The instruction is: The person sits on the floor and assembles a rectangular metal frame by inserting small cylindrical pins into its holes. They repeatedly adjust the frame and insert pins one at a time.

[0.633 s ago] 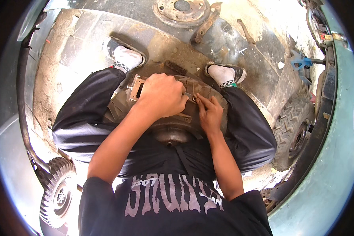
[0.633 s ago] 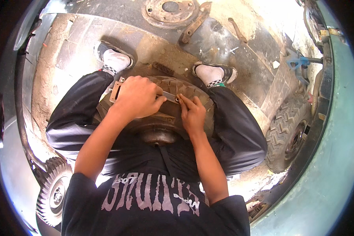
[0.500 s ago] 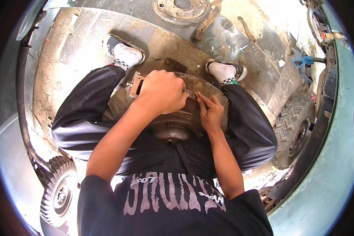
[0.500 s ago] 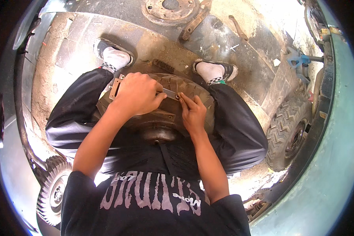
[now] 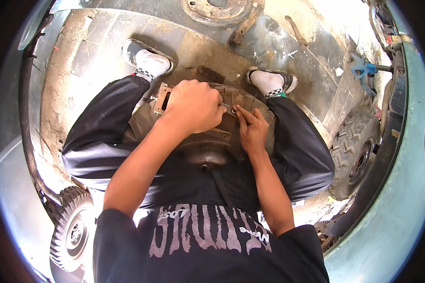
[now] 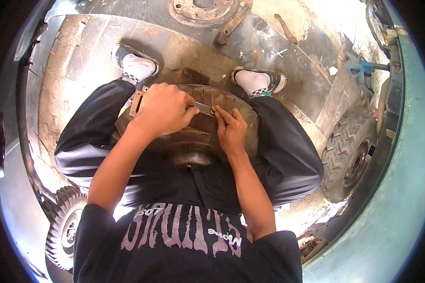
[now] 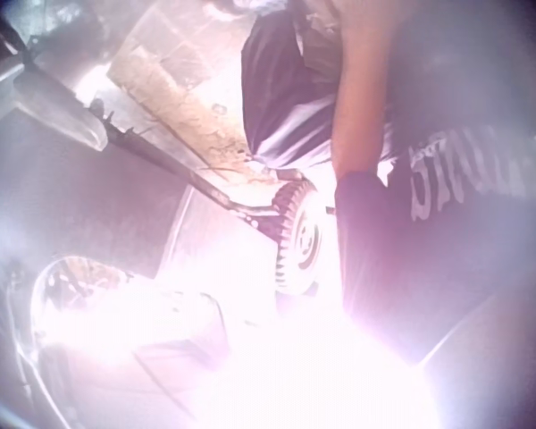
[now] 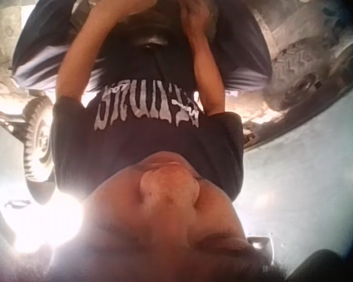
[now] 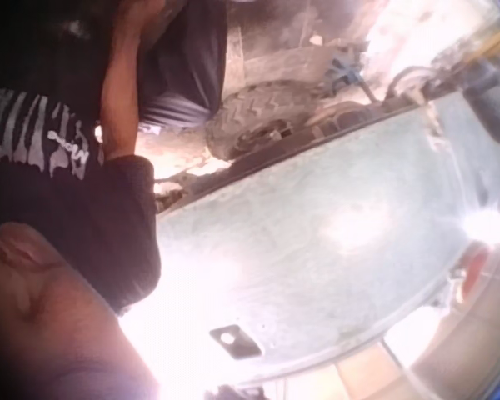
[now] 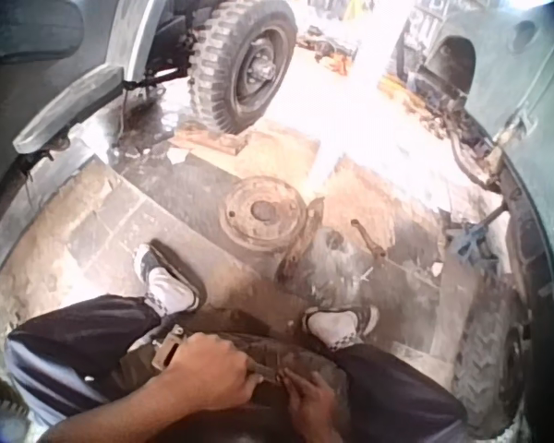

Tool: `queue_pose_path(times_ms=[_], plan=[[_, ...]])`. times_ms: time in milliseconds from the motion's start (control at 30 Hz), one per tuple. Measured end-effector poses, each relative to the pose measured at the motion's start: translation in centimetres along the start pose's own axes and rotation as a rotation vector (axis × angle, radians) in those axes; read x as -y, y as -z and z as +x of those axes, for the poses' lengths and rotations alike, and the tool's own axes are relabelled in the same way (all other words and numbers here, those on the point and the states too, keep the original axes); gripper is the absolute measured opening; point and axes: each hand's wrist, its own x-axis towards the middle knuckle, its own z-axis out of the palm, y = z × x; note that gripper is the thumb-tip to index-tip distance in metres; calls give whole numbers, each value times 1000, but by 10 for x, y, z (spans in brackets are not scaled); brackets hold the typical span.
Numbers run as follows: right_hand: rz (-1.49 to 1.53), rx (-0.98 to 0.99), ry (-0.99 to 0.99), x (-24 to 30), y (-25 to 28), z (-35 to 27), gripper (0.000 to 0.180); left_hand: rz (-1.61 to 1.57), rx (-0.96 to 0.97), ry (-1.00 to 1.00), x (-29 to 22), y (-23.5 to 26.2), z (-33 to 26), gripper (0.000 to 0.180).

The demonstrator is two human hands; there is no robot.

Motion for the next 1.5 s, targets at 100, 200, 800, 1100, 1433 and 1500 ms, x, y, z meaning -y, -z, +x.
queue_pose_path(times_ms=[100, 200, 800, 1100, 1433, 1500], plan=[[6, 23, -23, -2, 5, -11, 21, -32, 0, 8, -1, -4, -1, 33], [11, 4, -8, -5, 4, -2, 22, -59, 20, 16, -3, 0, -1, 37], [37, -46, -78, -16, 9, -4, 22, -67, -8, 34, -1, -1, -3, 36], [54, -115, 0, -16, -5, 4, 23, -100, -123, -20, 3, -10, -2, 34], [42, -20, -46, -2, -3, -1, 26, -55, -92, -3, 0, -10, -1, 34], [49, -4, -67, 1, -3, 1, 25, -39, -78, -12, 3, -6, 2, 34]])
